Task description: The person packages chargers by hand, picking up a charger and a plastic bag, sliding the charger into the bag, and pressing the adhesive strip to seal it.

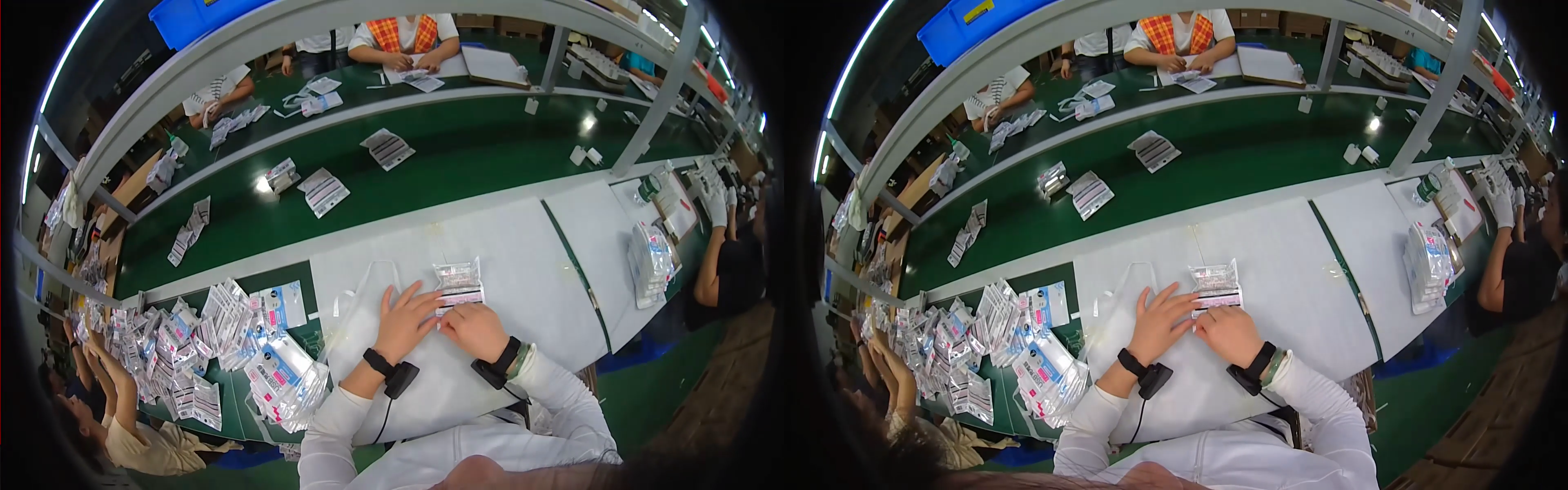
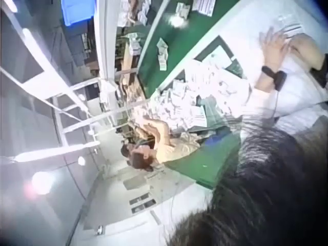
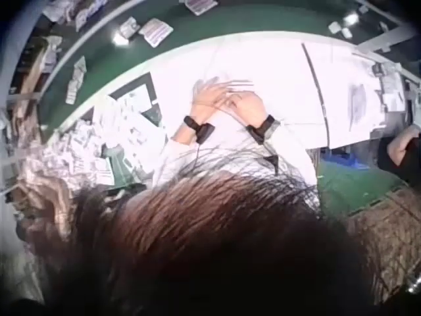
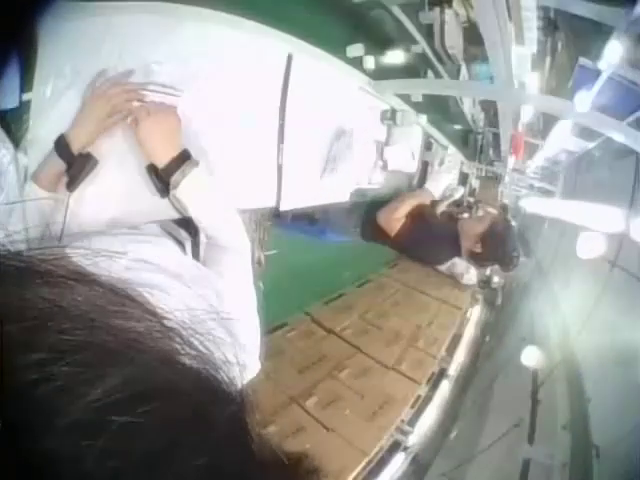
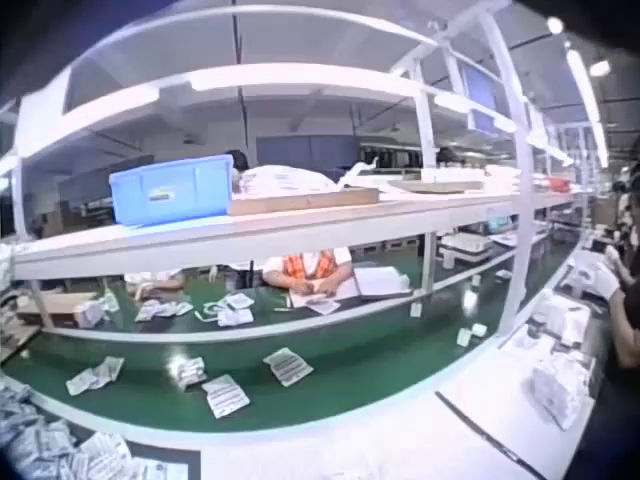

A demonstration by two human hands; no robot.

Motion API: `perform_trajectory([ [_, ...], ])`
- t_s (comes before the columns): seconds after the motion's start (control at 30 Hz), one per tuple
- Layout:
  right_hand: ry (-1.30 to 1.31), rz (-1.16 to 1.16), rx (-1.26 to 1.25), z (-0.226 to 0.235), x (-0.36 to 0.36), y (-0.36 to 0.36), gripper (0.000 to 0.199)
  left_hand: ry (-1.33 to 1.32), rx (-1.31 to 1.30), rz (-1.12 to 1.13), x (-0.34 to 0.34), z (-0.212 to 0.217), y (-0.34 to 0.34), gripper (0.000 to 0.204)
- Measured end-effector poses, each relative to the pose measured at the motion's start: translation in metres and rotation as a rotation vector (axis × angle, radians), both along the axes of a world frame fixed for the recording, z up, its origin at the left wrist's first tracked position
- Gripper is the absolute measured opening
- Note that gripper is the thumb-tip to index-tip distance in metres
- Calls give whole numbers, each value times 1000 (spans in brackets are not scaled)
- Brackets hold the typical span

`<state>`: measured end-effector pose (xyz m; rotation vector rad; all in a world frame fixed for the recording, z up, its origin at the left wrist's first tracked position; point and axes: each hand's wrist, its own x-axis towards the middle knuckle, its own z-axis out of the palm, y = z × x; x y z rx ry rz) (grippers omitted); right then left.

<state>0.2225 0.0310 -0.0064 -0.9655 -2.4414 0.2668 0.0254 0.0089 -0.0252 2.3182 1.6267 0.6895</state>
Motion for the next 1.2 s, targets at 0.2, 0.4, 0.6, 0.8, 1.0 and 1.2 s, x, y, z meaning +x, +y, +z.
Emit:
perform_trajectory([
  [0.2, 31, -54, -44, -4, 0, -5, 15, -19, 0, 6, 4, 3, -2, 35],
  [0.4, -2, -54, 16, -7, -1, -3, 18, -18, -22, 17, 2, 1, -1, 35],
  [0.6, 56, -36, -95, -5, 1, -4, 18, -41, -48, 4, 1, 2, 1, 36],
  [0.8, 53, -38, -74, -7, 0, -3, 18, -51, -55, -5, 0, 4, -2, 35],
  [1.0, 60, -26, -77, -11, 0, -4, 17, -12, -16, -1, 0, -1, -2, 34],
  [1.2, 58, -16, 20, -3, -2, -5, 15, -32, -56, 10, 2, 2, -1, 33],
])
